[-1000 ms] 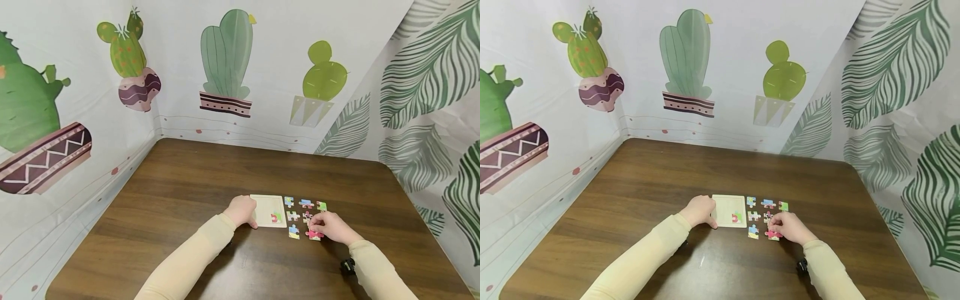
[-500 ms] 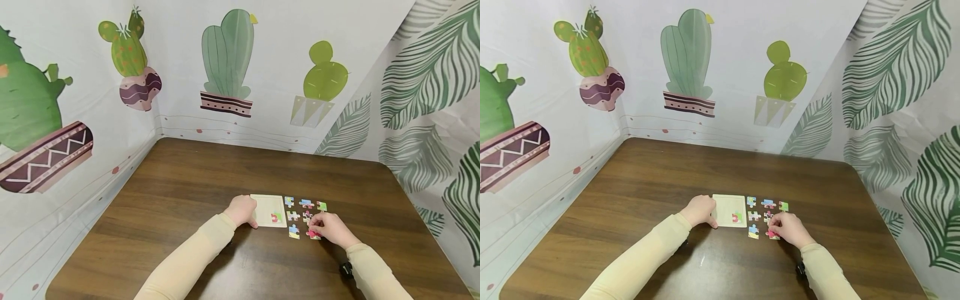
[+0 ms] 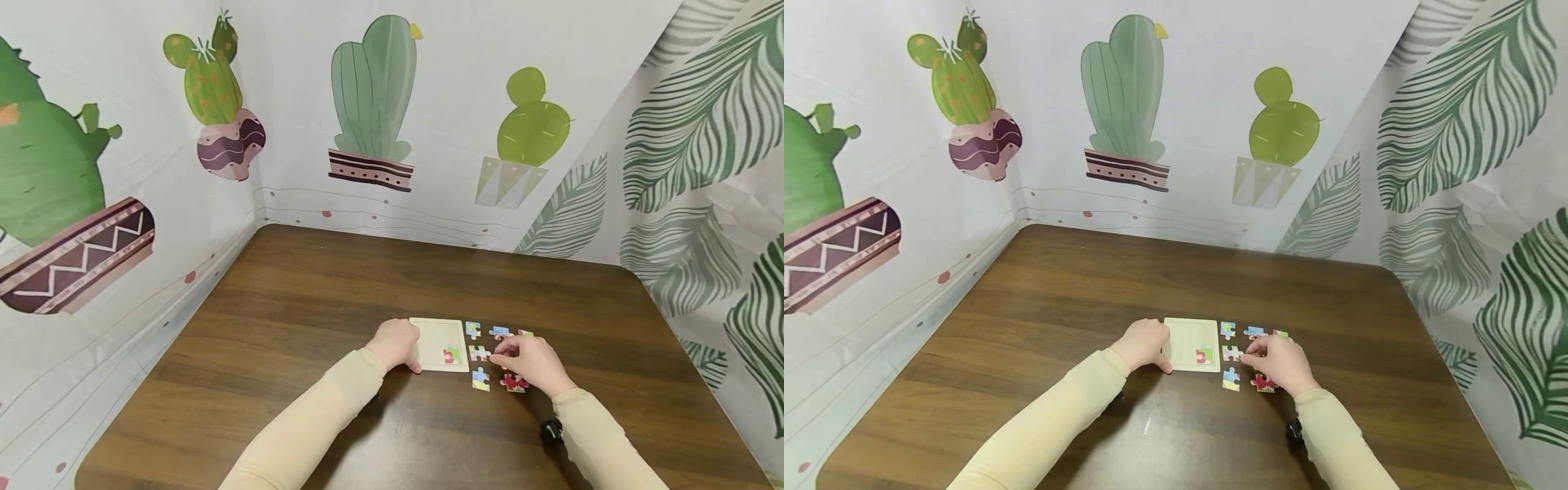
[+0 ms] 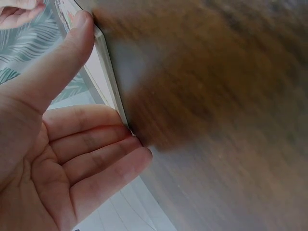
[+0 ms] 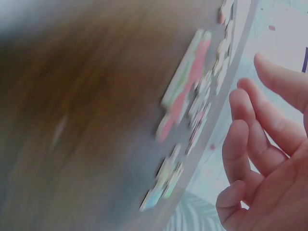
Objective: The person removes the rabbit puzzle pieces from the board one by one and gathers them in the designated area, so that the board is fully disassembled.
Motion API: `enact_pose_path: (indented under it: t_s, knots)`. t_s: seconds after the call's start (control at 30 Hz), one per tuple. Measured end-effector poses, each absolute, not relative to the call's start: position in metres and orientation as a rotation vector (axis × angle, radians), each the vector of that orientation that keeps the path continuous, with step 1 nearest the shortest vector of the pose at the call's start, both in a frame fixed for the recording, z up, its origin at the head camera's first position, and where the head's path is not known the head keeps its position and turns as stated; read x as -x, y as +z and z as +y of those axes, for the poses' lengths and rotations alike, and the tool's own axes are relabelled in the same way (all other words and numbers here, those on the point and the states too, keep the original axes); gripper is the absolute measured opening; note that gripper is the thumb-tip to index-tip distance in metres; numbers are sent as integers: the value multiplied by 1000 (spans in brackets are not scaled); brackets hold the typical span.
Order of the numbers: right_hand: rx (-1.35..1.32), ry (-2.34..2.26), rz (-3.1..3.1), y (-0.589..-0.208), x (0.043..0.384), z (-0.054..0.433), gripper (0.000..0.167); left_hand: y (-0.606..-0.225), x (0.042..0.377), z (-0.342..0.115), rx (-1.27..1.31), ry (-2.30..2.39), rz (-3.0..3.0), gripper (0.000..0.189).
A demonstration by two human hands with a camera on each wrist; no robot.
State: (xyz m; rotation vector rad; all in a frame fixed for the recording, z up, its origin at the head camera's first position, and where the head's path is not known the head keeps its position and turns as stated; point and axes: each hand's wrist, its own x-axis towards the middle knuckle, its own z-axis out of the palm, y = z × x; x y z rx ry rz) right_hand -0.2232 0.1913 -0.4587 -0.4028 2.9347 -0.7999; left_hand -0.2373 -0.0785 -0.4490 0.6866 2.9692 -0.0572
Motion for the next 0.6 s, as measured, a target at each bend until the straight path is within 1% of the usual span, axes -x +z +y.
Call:
enact_pose_path:
  t_s: [0.17,0.47,0.6]
  knots:
    - [460,-814,2921,-458,228,175,11,-448,237,-78,-689,-55,2971,46]
    - [531,-817,2888,-458,236,144,17,-451,238,-78,-695,-61,2982,46]
    - [588,-741,2932,-459,236,132,24,-452,238,-78,-703,-65,2985,45]
